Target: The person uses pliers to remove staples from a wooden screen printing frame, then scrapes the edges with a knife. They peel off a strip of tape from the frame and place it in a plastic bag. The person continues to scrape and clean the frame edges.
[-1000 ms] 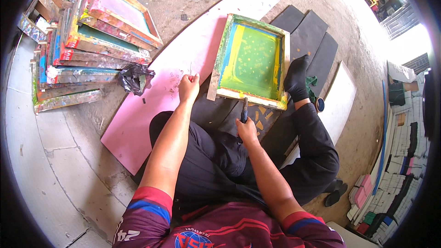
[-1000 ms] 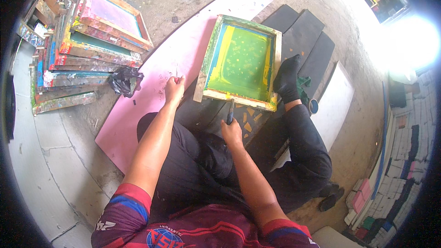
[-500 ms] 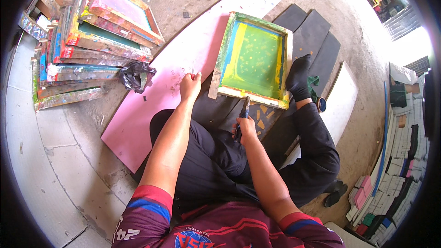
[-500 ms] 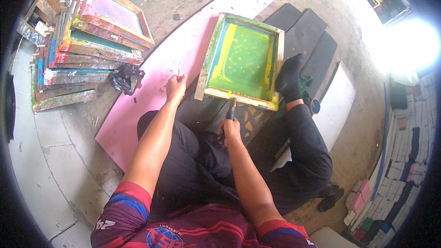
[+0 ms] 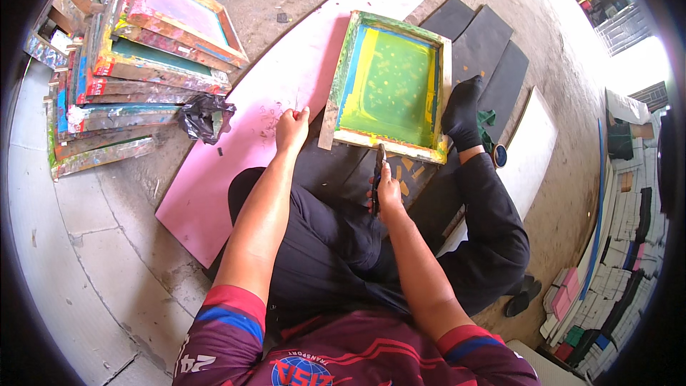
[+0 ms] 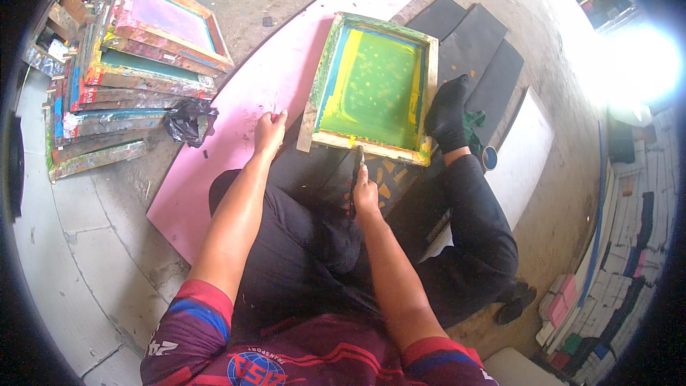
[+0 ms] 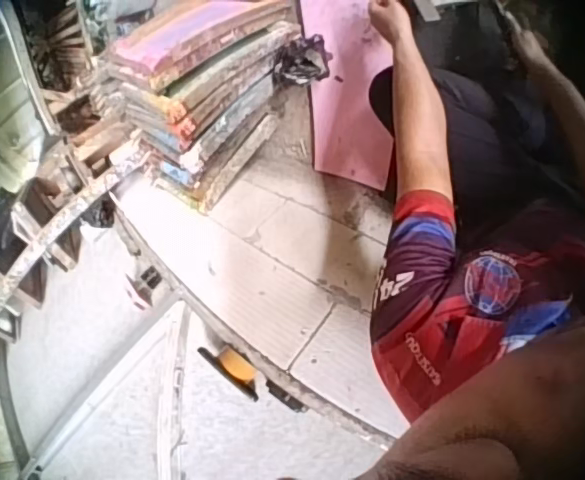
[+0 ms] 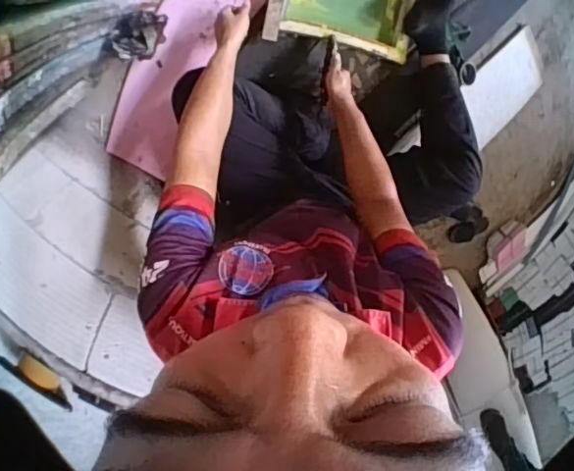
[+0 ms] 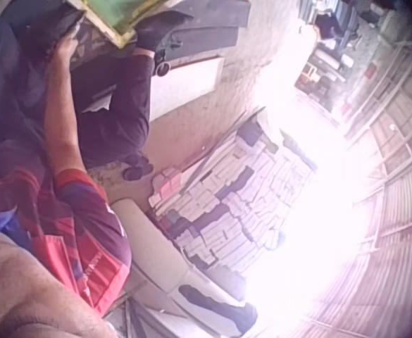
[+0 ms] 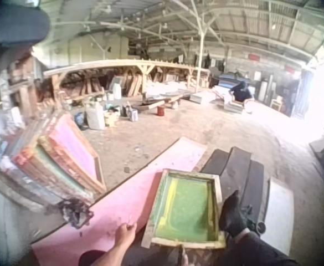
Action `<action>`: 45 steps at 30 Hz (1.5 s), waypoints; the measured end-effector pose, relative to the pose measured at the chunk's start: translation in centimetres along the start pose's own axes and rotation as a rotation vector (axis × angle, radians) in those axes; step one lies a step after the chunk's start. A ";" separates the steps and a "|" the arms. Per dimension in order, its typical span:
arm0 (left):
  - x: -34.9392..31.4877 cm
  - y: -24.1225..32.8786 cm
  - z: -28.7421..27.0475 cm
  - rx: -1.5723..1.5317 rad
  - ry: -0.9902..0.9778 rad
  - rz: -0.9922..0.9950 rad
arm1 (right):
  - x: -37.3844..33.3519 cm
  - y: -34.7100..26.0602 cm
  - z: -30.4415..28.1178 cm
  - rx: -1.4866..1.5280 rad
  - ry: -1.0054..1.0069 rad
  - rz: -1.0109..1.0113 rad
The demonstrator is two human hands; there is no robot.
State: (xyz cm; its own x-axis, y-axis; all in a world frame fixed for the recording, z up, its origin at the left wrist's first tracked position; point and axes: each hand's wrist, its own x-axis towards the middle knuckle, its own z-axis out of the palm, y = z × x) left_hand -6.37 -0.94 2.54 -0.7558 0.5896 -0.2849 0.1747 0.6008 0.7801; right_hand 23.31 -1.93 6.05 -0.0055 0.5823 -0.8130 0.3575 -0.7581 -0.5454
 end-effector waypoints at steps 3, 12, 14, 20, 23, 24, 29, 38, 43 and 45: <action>-0.2 0.1 0.0 -0.005 0.008 -0.002 | 0.8 0.6 -0.8 0.013 -0.049 0.000; -0.3 -0.3 -0.2 -0.011 0.014 -0.013 | 2.1 1.5 -2.6 0.304 -0.396 0.100; -0.3 -0.5 -0.2 -0.002 0.020 0.007 | 2.7 2.0 -3.4 0.374 -0.534 0.085; -3.4 2.8 -0.8 -0.272 -0.220 0.142 | -0.6 -0.6 -3.6 0.228 -0.524 0.038; -5.7 4.0 -0.8 -0.303 -0.501 0.241 | -2.3 -2.0 -2.5 0.184 -0.630 0.004; -5.9 3.7 -0.6 -0.250 -0.565 0.256 | -2.7 -2.3 -2.0 0.145 -0.650 -0.030; -6.5 3.6 -0.2 -0.217 -0.612 0.308 | -4.3 -3.2 -0.7 0.125 -0.709 -0.102; -2.9 0.0 1.7 -0.225 -0.198 0.655 | -4.3 -3.0 -0.3 0.116 -0.517 -0.063; -1.4 1.4 -2.0 -0.322 -0.015 -0.039 | -2.1 -1.3 -1.3 0.075 -0.283 -0.065; -0.6 0.2 -2.7 -0.362 0.065 -0.127 | -1.1 -0.3 -1.3 0.048 -0.280 -0.073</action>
State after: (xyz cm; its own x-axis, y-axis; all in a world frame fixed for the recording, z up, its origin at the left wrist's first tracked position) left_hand -7.58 -2.60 4.40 -0.7975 0.4804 -0.3651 -0.1480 0.4309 0.8902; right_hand 24.39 -1.93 7.33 -0.2899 0.5374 -0.7919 0.3018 -0.7339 -0.6085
